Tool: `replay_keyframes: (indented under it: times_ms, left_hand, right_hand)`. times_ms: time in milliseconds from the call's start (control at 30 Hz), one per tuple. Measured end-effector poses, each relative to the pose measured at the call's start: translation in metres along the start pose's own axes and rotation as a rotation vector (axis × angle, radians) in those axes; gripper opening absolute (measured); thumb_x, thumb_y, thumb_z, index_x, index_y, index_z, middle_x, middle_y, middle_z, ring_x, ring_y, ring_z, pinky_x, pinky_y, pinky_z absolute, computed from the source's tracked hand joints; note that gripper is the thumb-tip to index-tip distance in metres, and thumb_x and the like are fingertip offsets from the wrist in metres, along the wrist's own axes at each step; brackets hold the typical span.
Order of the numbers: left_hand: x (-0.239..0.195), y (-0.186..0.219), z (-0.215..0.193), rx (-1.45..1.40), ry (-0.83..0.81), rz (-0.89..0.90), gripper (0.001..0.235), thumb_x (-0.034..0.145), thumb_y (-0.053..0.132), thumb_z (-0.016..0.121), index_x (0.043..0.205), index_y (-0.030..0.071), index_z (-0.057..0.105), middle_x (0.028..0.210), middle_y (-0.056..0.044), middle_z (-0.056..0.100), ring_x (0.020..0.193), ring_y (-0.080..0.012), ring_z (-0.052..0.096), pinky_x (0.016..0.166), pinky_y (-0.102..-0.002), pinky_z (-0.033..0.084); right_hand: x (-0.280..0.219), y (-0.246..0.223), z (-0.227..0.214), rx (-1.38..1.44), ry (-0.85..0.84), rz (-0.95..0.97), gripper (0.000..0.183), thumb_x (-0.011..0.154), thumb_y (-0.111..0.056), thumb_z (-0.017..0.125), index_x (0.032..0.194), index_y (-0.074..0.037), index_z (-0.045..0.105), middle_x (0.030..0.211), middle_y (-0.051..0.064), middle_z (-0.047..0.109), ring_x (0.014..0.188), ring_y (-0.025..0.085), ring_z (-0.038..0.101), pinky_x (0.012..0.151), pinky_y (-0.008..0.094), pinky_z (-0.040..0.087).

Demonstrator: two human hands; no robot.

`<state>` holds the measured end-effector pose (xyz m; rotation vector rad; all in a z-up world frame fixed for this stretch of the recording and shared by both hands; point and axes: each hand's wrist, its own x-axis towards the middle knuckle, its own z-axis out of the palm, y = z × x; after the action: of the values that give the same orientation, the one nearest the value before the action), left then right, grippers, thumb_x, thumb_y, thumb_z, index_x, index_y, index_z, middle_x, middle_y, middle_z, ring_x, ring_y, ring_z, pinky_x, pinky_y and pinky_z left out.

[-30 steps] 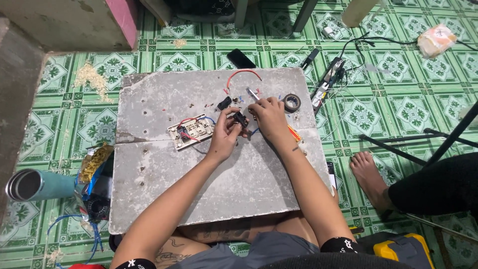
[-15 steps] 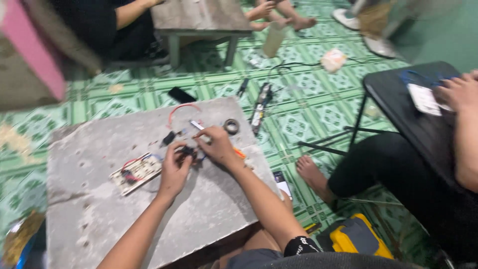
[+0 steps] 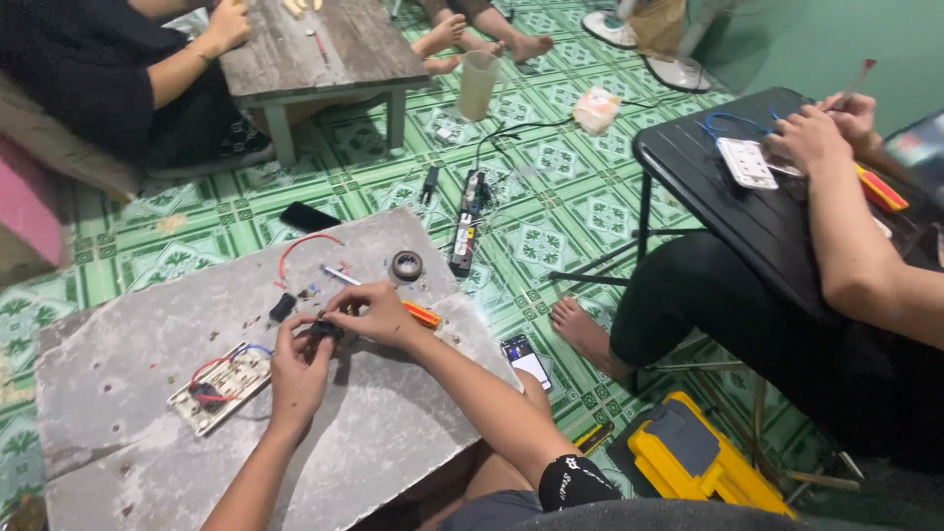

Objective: The person sits on the floor and repairs a small electronic device, likely a fan motor, by connecting wires and tightening screws. They use a screwdriver to secure the connections and manipulate the wires by hand.

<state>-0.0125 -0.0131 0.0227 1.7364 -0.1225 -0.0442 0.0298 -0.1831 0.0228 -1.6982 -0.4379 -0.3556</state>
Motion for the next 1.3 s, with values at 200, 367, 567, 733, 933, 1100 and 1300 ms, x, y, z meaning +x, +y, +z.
replay_keyframes:
  times_ms: [200,367,567,733,933,1100,1300]
  left_hand:
    - [0.003,-0.005,0.004,-0.055,0.026,0.027,0.035,0.094,0.002,0.061,0.128,0.011,0.054,0.095,-0.015,0.068,0.082,-0.0185,0.065,0.074,-0.028,0.051]
    - [-0.001,-0.005,0.007,-0.092,0.066,0.019,0.035,0.097,-0.003,0.057,0.13,0.008,0.05,0.103,-0.023,0.068,0.087,-0.024,0.069,0.081,-0.031,0.055]
    - [-0.003,0.0,0.009,-0.01,0.072,0.029,0.036,0.097,-0.004,0.058,0.131,0.007,0.05,0.103,-0.026,0.068,0.091,-0.0276,0.07,0.081,-0.032,0.054]
    - [-0.007,0.011,0.012,-0.027,0.087,-0.01,0.036,0.098,-0.004,0.056,0.131,0.008,0.05,0.104,-0.026,0.068,0.092,-0.0264,0.069,0.083,-0.032,0.054]
    - [-0.01,0.014,0.009,0.005,0.091,-0.018,0.034,0.098,-0.001,0.057,0.13,0.007,0.051,0.103,-0.024,0.068,0.093,-0.0266,0.068,0.081,-0.033,0.054]
    - [-0.009,0.017,0.01,0.019,0.081,0.018,0.033,0.098,-0.002,0.058,0.129,0.005,0.052,0.104,-0.023,0.068,0.093,-0.0266,0.07,0.082,-0.033,0.055]
    - [-0.007,0.015,0.006,0.038,0.06,0.0,0.034,0.097,-0.002,0.057,0.129,0.007,0.052,0.1,-0.021,0.069,0.088,-0.0248,0.068,0.075,-0.032,0.053]
  right_hand:
    - [-0.001,-0.003,-0.008,-0.001,-0.091,0.067,0.003,0.09,-0.014,0.076,0.093,-0.012,0.077,0.089,0.0,0.076,0.077,0.007,0.063,0.072,0.022,0.05]
    - [-0.004,0.0,-0.008,-0.004,-0.129,0.064,0.01,0.09,-0.024,0.077,0.095,-0.016,0.078,0.091,-0.003,0.076,0.078,0.005,0.063,0.069,0.022,0.049]
    - [-0.005,-0.002,-0.01,0.008,-0.163,0.144,0.009,0.088,-0.026,0.077,0.092,-0.017,0.078,0.093,-0.003,0.076,0.081,0.008,0.065,0.072,0.023,0.051]
    - [-0.005,0.007,-0.01,0.01,-0.176,0.069,0.005,0.088,-0.025,0.077,0.091,-0.021,0.076,0.093,-0.005,0.076,0.08,0.007,0.065,0.07,0.022,0.051]
    - [-0.006,0.006,-0.009,0.03,-0.193,0.035,0.004,0.09,-0.024,0.077,0.093,-0.021,0.076,0.097,-0.004,0.076,0.084,0.008,0.066,0.071,0.022,0.051]
    - [-0.004,0.006,-0.011,0.082,-0.185,0.047,0.004,0.089,-0.022,0.078,0.092,-0.019,0.077,0.099,-0.002,0.076,0.085,0.008,0.067,0.07,0.021,0.049]
    - [-0.002,0.003,-0.01,0.091,-0.2,0.086,0.004,0.088,-0.018,0.078,0.092,-0.018,0.078,0.101,0.002,0.077,0.093,0.011,0.069,0.075,0.023,0.052]
